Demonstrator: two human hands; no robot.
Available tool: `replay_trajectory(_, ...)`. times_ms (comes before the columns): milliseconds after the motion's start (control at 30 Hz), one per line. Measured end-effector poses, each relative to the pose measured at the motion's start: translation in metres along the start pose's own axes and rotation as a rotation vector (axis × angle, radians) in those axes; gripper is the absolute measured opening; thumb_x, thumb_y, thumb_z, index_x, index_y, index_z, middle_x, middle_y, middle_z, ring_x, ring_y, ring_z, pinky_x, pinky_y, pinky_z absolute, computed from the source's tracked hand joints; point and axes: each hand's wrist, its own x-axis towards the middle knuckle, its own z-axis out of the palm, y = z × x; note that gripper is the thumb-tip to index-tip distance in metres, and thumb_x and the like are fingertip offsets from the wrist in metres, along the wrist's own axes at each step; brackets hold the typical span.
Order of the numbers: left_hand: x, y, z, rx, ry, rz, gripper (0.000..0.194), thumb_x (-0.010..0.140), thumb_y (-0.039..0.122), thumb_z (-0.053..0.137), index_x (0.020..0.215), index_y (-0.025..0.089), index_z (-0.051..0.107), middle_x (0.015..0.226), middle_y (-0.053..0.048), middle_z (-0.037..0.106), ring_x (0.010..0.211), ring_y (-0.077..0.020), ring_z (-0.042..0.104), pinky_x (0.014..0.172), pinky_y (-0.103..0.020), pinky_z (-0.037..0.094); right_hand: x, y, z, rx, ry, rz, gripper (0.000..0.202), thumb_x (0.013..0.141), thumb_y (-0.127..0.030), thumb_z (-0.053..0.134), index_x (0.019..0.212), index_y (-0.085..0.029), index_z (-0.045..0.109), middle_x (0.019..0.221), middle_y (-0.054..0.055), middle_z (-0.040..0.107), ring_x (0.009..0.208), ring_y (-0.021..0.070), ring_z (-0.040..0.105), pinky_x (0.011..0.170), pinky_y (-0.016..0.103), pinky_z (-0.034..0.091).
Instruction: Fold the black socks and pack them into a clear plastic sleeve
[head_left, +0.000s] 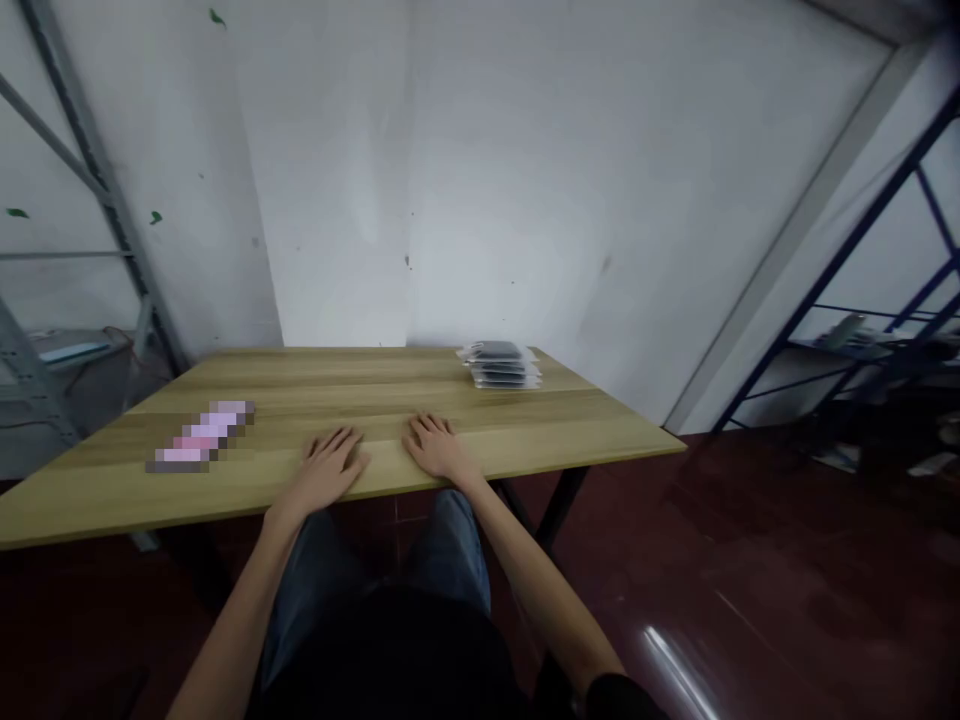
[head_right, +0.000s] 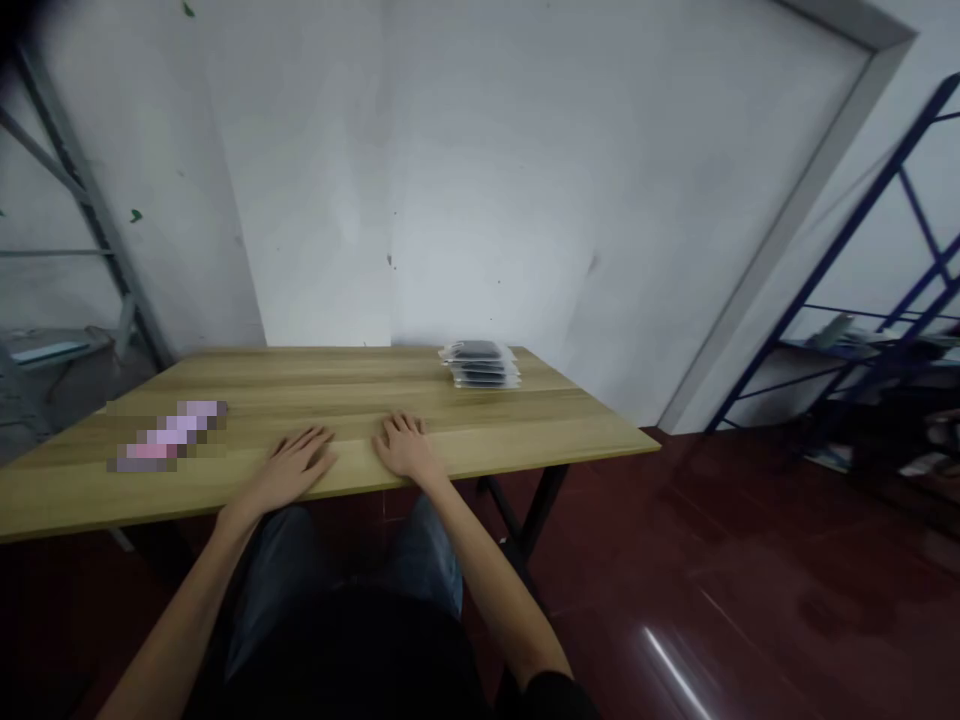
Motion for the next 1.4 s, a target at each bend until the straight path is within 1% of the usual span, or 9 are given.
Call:
replay_trajectory(167, 0.001, -0.004, 0.007, 0.010, 0.031, 0.000, 0.070, 0.106, 0.061, 0.030, 0.162, 0.023, 0.047, 0.172, -0.009, 0.038, 0.162, -0.0295, 0.030, 0.132, -0.058, 0.017, 0.034, 0.027, -0.024, -0.052, 0.068, 0.030, 0.057, 0.106, -0.047, 0.043, 0.158, -0.024, 0.047, 0.169, 0.014, 0.044, 0.158, 0.0317, 0.036, 0.126, 0.055, 0.031)
replay_trajectory(267, 0.001, -0.004, 0.009, 0.018, 0.030, 0.007, 0.070, 0.105, 0.061, 0.029, 0.162, 0.023, 0.047, 0.172, -0.008, 0.038, 0.162, -0.0289, 0.029, 0.132, -0.058, 0.017, 0.080, 0.079, -0.064, -0.138, 0.241, 0.148, 0.072, 0.100, -0.034, 0.055, 0.166, -0.015, 0.034, 0.173, 0.021, 0.033, 0.161, 0.0325, 0.028, 0.129, 0.055, 0.022)
replay_trajectory(400, -0.001, -0.002, 0.009, 0.011, 0.044, -0.001, 0.070, 0.106, 0.061, 0.029, 0.162, 0.023, 0.048, 0.172, -0.009, 0.038, 0.162, -0.0288, 0.029, 0.132, -0.057, 0.017, 0.117, 0.157, -0.099, -0.219, 0.072, 0.220, 0.096, 0.090, -0.034, 0.070, 0.170, -0.016, 0.020, 0.176, 0.020, 0.024, 0.164, 0.0330, 0.019, 0.130, 0.051, 0.020)
replay_trajectory(533, -0.001, -0.001, 0.010, -0.007, 0.059, 0.002, 0.070, 0.106, 0.062, 0.030, 0.161, 0.024, 0.049, 0.171, -0.009, 0.040, 0.161, -0.0291, 0.032, 0.132, -0.057, 0.017, 0.112, 0.199, -0.097, -0.249, -0.041, 0.299, 0.095, 0.090, -0.042, 0.075, 0.169, -0.019, 0.027, 0.172, 0.022, 0.034, 0.159, 0.0342, 0.030, 0.125, 0.051, 0.030)
replay_trajectory(667, -0.001, -0.002, 0.009, -0.018, 0.063, 0.003, 0.067, 0.106, 0.061, 0.032, 0.161, 0.025, 0.049, 0.171, -0.008, 0.041, 0.161, -0.0292, 0.033, 0.132, -0.057, 0.019, 0.100, 0.204, -0.087, -0.267, 0.041, 0.332, 0.071, 0.098, -0.030, 0.065, 0.163, -0.020, 0.040, 0.161, 0.022, 0.050, 0.148, 0.0341, 0.046, 0.117, 0.051, 0.039)
replay_trajectory(800, -0.001, -0.002, 0.009, -0.019, 0.050, -0.005, 0.070, 0.106, 0.062, 0.031, 0.162, 0.024, 0.048, 0.172, -0.008, 0.039, 0.162, -0.0290, 0.030, 0.132, -0.058, 0.017, 0.092, 0.197, -0.087, -0.276, 0.133, 0.367, 0.049, 0.102, -0.015, 0.049, 0.151, -0.020, 0.056, 0.146, 0.020, 0.064, 0.134, 0.0310, 0.058, 0.106, 0.044, 0.046)
replay_trajectory(1067, -0.001, -0.003, 0.011, -0.016, 0.067, 0.005, 0.069, 0.107, 0.062, 0.030, 0.160, 0.023, 0.049, 0.171, -0.009, 0.039, 0.162, -0.0294, 0.030, 0.132, -0.057, 0.017, 0.091, 0.160, -0.124, -0.277, 0.338, 0.369, 0.054, 0.104, -0.010, 0.031, 0.152, -0.017, 0.055, 0.144, 0.023, 0.064, 0.131, 0.0358, 0.056, 0.103, 0.048, 0.046)
replay_trajectory(1233, 0.000, -0.006, 0.012, -0.071, 0.085, -0.011, 0.079, 0.104, 0.062, 0.035, 0.167, 0.014, 0.032, 0.169, -0.018, 0.042, 0.159, -0.0326, 0.036, 0.132, -0.056, 0.019, 0.085, 0.071, -0.125, -0.249, 0.411, 0.031, 0.056, 0.107, -0.013, 0.034, 0.162, -0.016, 0.043, 0.156, 0.020, 0.056, 0.139, 0.0344, 0.050, 0.112, 0.047, 0.042)
replay_trajectory(1400, 0.000, -0.007, 0.013, -0.104, 0.211, 0.003, 0.089, 0.103, 0.064, 0.043, 0.172, 0.014, 0.015, 0.175, -0.023, 0.026, 0.159, -0.0379, 0.035, 0.127, -0.056, 0.030, 0.042, -0.039, -0.055, -0.178, 0.194, -0.130, 0.052, 0.106, -0.010, 0.040, 0.155, -0.018, 0.052, 0.147, 0.018, 0.064, 0.129, 0.0279, 0.060, 0.106, 0.041, 0.050)
